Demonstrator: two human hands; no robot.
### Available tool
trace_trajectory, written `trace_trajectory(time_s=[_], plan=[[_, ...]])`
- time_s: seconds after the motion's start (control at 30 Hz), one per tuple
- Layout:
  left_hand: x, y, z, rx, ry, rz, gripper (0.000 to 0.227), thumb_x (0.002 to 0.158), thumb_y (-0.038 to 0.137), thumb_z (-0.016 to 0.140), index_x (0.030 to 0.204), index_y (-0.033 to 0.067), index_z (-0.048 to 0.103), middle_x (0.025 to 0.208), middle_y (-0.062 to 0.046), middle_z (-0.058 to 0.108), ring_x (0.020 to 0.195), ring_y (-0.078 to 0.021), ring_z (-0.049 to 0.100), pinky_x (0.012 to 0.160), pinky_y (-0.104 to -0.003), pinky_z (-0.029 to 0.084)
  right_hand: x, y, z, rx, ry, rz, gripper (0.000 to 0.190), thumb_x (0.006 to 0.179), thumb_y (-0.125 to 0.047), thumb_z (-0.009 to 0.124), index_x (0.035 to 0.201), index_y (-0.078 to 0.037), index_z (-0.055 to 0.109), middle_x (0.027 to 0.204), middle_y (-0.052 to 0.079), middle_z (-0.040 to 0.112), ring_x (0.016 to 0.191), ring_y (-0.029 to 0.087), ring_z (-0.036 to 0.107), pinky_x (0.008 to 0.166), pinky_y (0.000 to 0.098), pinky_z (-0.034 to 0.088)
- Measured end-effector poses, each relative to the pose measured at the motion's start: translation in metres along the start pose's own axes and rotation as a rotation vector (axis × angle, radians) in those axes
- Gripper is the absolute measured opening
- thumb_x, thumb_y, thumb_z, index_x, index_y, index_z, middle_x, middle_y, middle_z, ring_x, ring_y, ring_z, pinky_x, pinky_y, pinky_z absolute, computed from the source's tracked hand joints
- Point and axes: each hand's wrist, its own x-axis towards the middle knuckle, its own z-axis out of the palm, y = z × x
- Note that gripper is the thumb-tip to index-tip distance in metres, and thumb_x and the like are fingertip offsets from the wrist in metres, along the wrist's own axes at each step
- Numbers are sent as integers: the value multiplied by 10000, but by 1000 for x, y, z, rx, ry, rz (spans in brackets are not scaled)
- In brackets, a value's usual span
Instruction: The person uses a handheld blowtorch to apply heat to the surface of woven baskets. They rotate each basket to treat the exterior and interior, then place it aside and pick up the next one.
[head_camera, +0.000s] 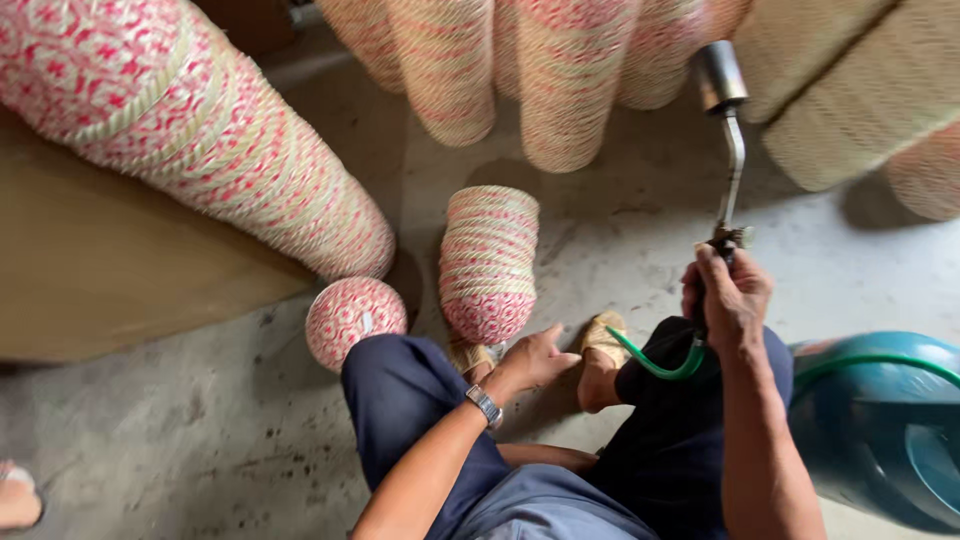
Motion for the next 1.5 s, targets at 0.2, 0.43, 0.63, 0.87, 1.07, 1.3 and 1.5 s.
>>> trace_trajectory(time_s=[0.2,0.43,0.63,0.87,1.07,1.3,1.5], plan=[[-4,-162,60,-134,331,-208,696,790,395,757,1283,-53,557,1207,-315,649,1132,-410,644,943,-489,524,1,18,20,65,-23,21,172,1070,-170,667,962,-58,595,783,65,621,577,125,566,474,289,463],[-3,-198,61,-256,609,-693,792,823,392,746,1437,24,409,1274,-315,618,1187,-455,600,992,-504,493,19,24,25,83,9,-9,249,1122,-162,674,945,-26,563,779,90,609,593,155,561,496,314,468],[18,-196,66,-153,546,-677,913,868,442,647,1613,129,222,1281,-313,624,1132,-462,639,971,-518,517,26,30,7,159,151,-74,177,1154,-142,664,1027,-50,580,824,93,610,625,179,560,519,336,457],[16,-197,81,-193,418,-765,894,909,478,677,1608,148,227,1327,-278,615,1153,-445,629,981,-506,506,62,121,-115,359,223,-41,246,1187,-170,619,984,-59,535,824,80,559,693,175,552,611,314,448],[12,-201,77,-334,471,-796,970,870,413,659,1639,136,136,1390,-238,610,1200,-417,636,1023,-479,510,74,172,-176,284,255,-49,211,1141,-199,590,1013,-32,585,827,65,527,789,169,556,714,297,458],[14,-203,83,-321,484,-703,947,899,388,671,1618,97,128,1465,-241,537,1268,-427,578,1062,-470,466,76,175,-171,183,300,-81,216,1137,-204,584,1004,-36,613,812,80,566,749,189,575,693,313,490],[15,-201,83,-298,475,-701,914,895,388,669,1612,86,189,1414,-259,571,1238,-429,598,1058,-465,481,82,176,-176,188,307,-51,185,1113,-195,584,1025,-38,628,821,75,571,737,192,572,684,319,491]])
